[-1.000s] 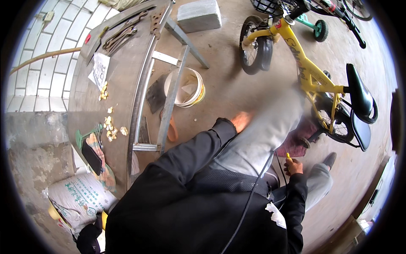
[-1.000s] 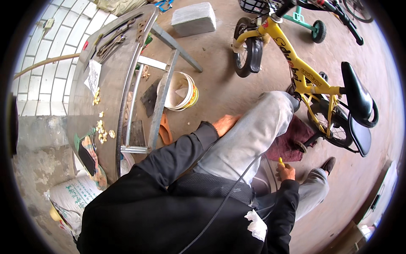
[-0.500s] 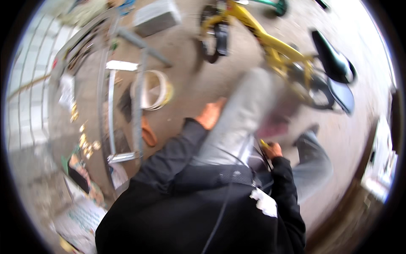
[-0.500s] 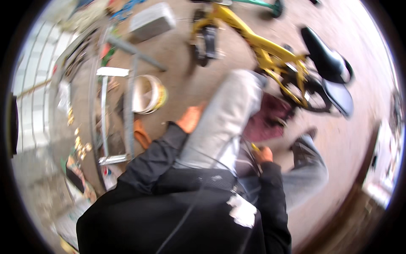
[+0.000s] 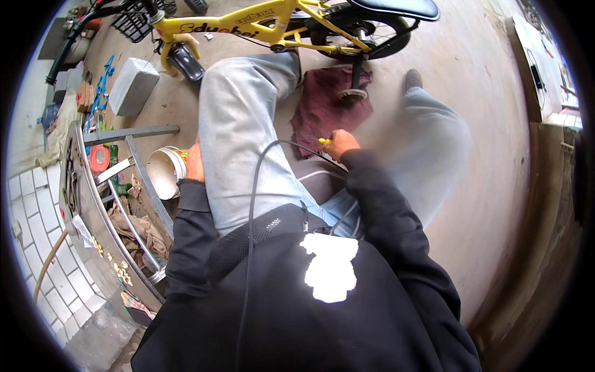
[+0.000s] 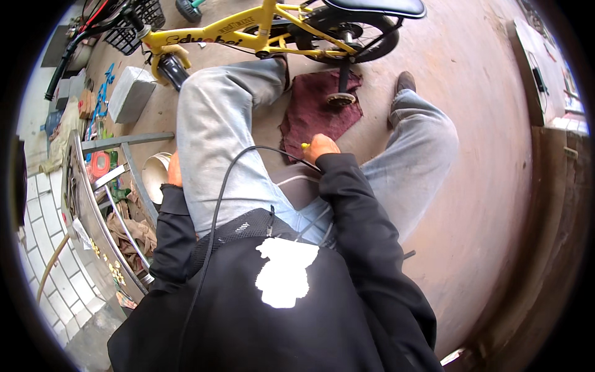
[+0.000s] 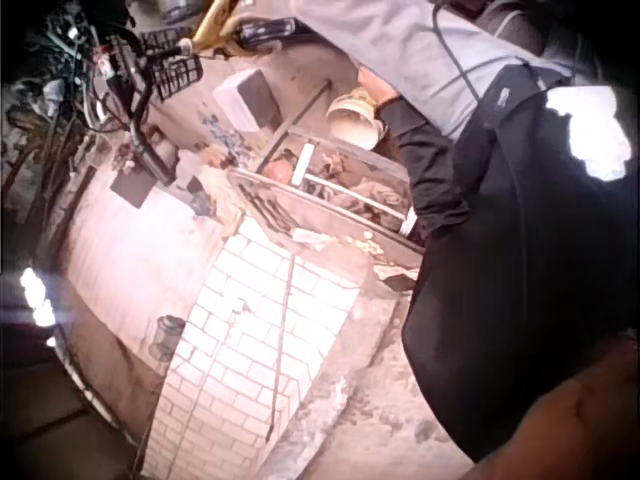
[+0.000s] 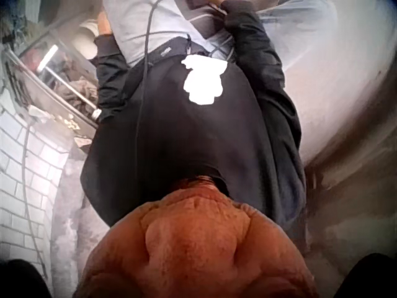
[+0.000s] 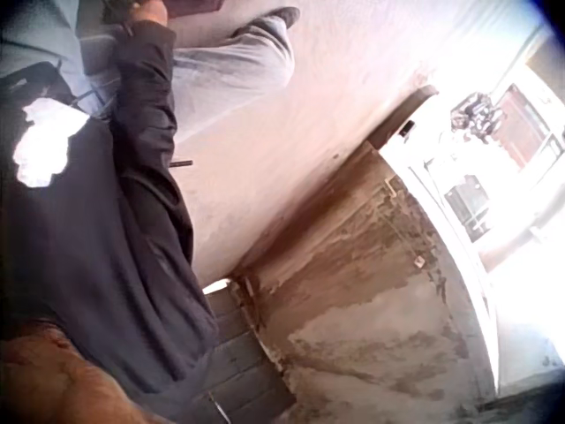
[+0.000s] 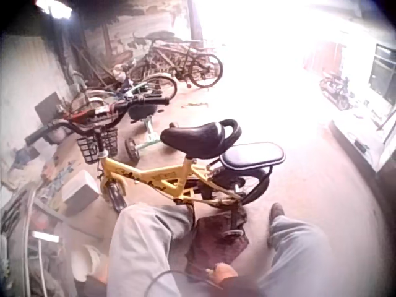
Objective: The person sits on the floor and uses a yellow screwdriver to adjust a bolt on the rear frame of a yellow bicycle. They wipe the area with a cloth and continue to tighten the bolt, focusing on the seat post area.
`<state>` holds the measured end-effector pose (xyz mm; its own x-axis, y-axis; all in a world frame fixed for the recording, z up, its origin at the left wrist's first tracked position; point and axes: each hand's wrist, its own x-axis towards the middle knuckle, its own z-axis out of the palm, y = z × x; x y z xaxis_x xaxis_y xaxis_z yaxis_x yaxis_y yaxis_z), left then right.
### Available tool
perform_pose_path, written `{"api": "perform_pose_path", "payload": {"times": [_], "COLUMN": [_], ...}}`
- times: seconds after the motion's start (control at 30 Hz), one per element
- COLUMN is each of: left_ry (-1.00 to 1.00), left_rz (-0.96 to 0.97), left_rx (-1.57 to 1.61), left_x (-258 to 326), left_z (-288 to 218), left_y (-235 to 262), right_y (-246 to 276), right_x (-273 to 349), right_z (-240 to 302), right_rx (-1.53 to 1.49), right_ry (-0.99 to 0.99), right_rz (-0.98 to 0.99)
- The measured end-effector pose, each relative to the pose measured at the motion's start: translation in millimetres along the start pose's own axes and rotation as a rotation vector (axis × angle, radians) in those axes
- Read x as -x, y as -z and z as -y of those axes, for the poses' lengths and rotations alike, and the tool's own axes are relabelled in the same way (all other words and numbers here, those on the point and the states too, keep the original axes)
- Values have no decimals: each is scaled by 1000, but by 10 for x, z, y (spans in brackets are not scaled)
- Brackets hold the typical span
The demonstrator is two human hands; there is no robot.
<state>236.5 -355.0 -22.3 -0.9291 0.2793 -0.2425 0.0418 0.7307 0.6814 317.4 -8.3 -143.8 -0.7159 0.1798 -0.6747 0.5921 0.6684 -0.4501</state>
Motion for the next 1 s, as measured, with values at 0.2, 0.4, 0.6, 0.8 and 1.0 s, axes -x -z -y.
{"api": "perform_pose_path", "payload": {"times": [0.2, 0.4, 0.6, 0.8, 1.0], "left_ry": [-30, 36, -23, 166, 191], "left_rz": [-49, 76, 65, 96, 34], "left_rx": [-46, 108, 117, 521, 602], "left_x": [104, 35, -19, -15, -40], "left_z": [-36, 85, 197, 391, 451], "left_y": [86, 136, 141, 223, 171], "right_y": [-49, -197, 37, 187, 243], "right_x": [-12, -186, -88, 99, 6], "right_z": [-131, -280, -441, -445, -957], "right_rx": [-64, -150, 11, 62, -40], "right_ry": [4, 61, -192, -310, -434], "right_rz": [-53, -102, -237, -319, -446]}}
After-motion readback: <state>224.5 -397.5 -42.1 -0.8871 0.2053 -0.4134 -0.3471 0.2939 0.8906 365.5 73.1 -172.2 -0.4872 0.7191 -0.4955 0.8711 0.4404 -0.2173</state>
